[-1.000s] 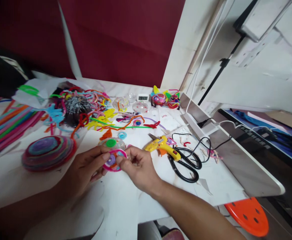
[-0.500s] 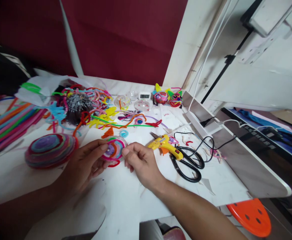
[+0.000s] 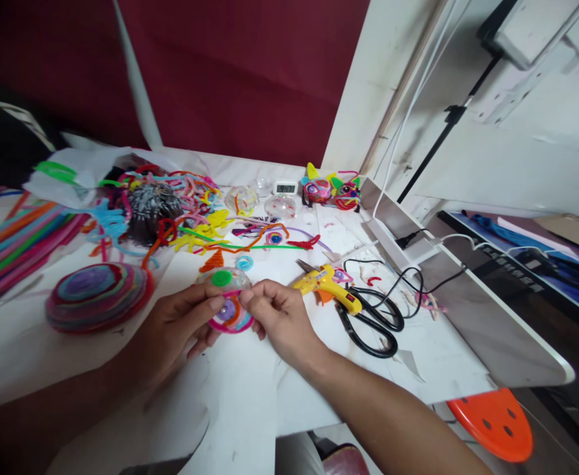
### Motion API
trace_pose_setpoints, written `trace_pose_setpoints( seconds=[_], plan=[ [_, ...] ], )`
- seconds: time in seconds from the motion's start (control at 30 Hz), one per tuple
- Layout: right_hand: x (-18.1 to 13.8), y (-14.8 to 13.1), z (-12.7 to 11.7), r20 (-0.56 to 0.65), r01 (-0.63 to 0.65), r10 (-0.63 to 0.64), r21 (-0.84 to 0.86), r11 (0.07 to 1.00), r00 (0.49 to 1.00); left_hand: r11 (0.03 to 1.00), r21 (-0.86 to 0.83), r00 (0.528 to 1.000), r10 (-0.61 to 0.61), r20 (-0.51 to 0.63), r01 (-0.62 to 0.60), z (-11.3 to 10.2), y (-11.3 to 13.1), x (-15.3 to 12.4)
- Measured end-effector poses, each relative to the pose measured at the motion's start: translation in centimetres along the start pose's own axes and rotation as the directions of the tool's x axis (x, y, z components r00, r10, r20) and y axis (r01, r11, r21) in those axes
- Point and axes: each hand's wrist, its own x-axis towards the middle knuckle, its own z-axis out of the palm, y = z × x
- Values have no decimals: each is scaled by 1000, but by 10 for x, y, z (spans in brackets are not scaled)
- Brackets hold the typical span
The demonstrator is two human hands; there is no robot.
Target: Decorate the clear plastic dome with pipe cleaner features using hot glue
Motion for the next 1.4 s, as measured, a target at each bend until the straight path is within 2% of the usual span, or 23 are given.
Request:
trace_pose_setpoints(
  seconds=[0.4, 0.57, 0.7, 0.87, 1.4],
  plan=[
    [3, 0, 5, -31, -5, 3, -64, 998, 1000, 991, 133, 999, -31, -15, 33, 1, -2, 1],
    [5, 5, 7, -45, -1, -1, -38, 999, 999, 987, 156, 996, -22, -89, 36, 2, -6, 1],
    [6, 7, 9, -41, 20, -21, -38, 999, 999, 988, 149, 998, -22, -64, 31, 1, -8, 2],
    [6, 9, 10, -39, 33, -34, -32, 999, 999, 992, 126, 993, -11, -119, 27, 4, -9, 3],
    [5, 8, 10, -57, 35, -38, -44, 998, 998, 993, 118, 993, -16, -118, 30, 6, -7, 2]
  ],
)
